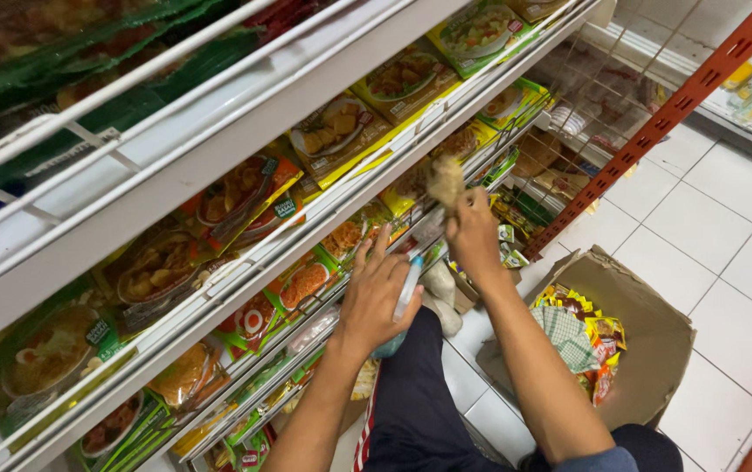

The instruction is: The person cleans retail shelves using a spray bottle and a cloth. They spray cleaning solution onto the shelves and wipe the surfaces, including the undersides and front edges of the metal racks, while moving packets of food aside.

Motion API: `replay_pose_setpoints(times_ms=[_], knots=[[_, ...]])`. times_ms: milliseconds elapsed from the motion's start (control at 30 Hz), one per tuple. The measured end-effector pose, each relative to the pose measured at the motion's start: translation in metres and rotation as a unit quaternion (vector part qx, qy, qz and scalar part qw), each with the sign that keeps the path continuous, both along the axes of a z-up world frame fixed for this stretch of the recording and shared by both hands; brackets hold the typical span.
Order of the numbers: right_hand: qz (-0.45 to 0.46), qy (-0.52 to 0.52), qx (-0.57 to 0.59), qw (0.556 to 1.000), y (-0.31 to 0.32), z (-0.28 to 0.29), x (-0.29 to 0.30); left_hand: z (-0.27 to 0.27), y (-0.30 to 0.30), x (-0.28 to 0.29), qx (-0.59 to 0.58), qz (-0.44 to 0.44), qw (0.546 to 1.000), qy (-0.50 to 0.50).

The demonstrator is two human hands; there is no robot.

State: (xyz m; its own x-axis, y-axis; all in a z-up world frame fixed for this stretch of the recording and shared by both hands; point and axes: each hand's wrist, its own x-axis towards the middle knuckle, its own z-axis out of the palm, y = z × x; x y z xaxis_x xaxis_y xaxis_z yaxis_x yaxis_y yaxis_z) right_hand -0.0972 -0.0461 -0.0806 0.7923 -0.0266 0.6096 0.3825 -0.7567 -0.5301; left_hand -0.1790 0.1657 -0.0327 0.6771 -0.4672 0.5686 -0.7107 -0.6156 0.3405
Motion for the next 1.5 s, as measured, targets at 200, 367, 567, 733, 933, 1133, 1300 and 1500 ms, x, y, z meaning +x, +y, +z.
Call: replay_pose_setpoints(times_ms=[200, 367, 567, 733, 933, 1133, 1300, 1500], knots=[[0.015, -0.068, -0.002, 0.998, 0.01, -0.003, -0.004, -0.002, -0.003, 0.001, 0.003, 0.011, 1.0, 0.003], [0.102, 0.043, 0.022, 0.994, 0.026, 0.011, -0.031, -0.005, -0.003, 0.005, 0.013, 0.016, 1.0, 0.001], [0.033, -0.028, 0.018, 0.999, 0.007, -0.002, -0.006, -0.008, 0.0, 0.002, 0.006, 0.009, 1.0, -0.01], [0.002, -0.053, 0.105, 0.993, 0.041, -0.025, -0.013, -0.005, 0.006, 0.001, -0.013, -0.012, 1.0, 0.001], [0.025, -0.021, 0.105, 0.994, 0.032, -0.037, -0.029, 0.011, 0.019, -0.02, -0.071, -0.036, 0.996, 0.042], [0.039, -0.085, 0.14, 0.986, 0.058, -0.019, -0.053, 0.023, 0.059, -0.073, -0.078, 0.035, 0.996, 0.034], [0.036, -0.043, 0.161, 0.985, 0.116, -0.022, -0.083, 0.015, 0.097, -0.106, -0.046, 0.092, 0.995, 0.017], [0.08, -0.024, 0.202, 0.976, 0.155, -0.03, -0.121, 0.007, 0.117, -0.121, -0.04, 0.096, 0.995, -0.004]])
